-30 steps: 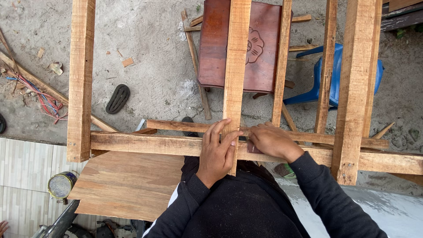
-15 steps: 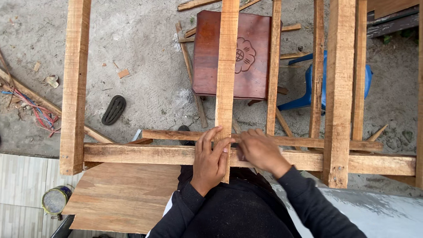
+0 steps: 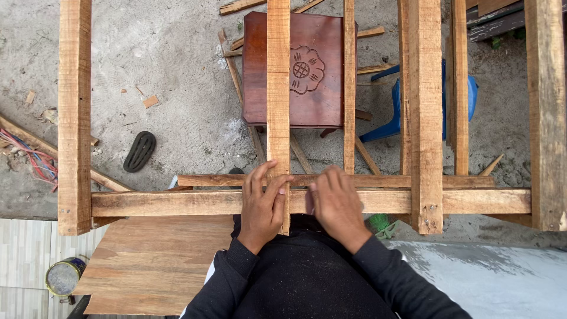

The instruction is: The person sands the surfaces and edges of a wooden frame structure using a piece of sandpaper.

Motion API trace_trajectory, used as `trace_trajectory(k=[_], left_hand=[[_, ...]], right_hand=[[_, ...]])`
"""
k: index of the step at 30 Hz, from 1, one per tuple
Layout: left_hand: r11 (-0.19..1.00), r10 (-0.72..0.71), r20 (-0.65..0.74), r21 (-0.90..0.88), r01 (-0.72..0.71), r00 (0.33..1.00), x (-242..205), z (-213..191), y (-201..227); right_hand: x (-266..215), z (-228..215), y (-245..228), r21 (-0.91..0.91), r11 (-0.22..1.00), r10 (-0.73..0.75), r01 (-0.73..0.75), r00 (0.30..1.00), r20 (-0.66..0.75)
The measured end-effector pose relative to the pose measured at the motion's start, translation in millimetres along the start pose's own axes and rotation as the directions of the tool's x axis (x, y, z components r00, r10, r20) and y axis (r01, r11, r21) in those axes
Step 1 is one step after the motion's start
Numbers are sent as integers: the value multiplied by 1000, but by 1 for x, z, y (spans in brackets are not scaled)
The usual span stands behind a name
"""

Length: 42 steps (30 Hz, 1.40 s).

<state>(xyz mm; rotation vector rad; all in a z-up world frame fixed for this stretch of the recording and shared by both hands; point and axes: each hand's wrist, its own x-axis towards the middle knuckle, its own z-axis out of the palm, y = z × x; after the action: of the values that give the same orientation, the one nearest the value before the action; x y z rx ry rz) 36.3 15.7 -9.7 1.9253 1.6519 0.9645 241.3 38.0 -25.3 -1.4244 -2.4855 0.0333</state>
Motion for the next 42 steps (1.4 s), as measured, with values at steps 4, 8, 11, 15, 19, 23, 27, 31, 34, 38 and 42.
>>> trace_trajectory(k=[4,8,11,15,19,23,27,31,34,38,42], left_hand=[[999,-6,22,-45,7,1000,0,-14,-1],[998,-66,-36,-21,65,997,-4,-29,-19],[997,-74,-57,-10,73,996,-8,-35,-32],[999,-37,36,-9,37,999,-7,-41,-46],[993,-115,231,38,109,966,-9,-50,-47],[999,-36,188,20,33,982,-15,-58,-44],[999,32,168,9,-34,985,-18,-65,-46],[1000,17,243,10,-20,970,-18,-66,-52],[1000,21,241,-20,-17,970,-18,-67,-54],[999,18,189,-41,-10,982,-19,-71,-50],[1000,20,146,2,-21,989,-20,-83,-50]], right_hand=[[0,-12,3,-77,987,147,-143,988,41],[-8,-22,22,-108,947,310,-303,949,53],[-5,-3,-11,-27,977,213,-211,976,54],[3,1,-15,39,992,118,-119,993,27],[1,-16,3,-115,923,376,-367,924,64],[5,-9,-20,204,905,371,-373,927,46],[28,3,-46,498,824,281,-270,958,55],[54,3,-86,242,970,-48,39,998,32],[70,-8,-93,132,990,-58,49,996,62],[66,-23,-96,110,993,-65,51,990,126],[70,-25,-96,96,991,-107,93,982,155]])
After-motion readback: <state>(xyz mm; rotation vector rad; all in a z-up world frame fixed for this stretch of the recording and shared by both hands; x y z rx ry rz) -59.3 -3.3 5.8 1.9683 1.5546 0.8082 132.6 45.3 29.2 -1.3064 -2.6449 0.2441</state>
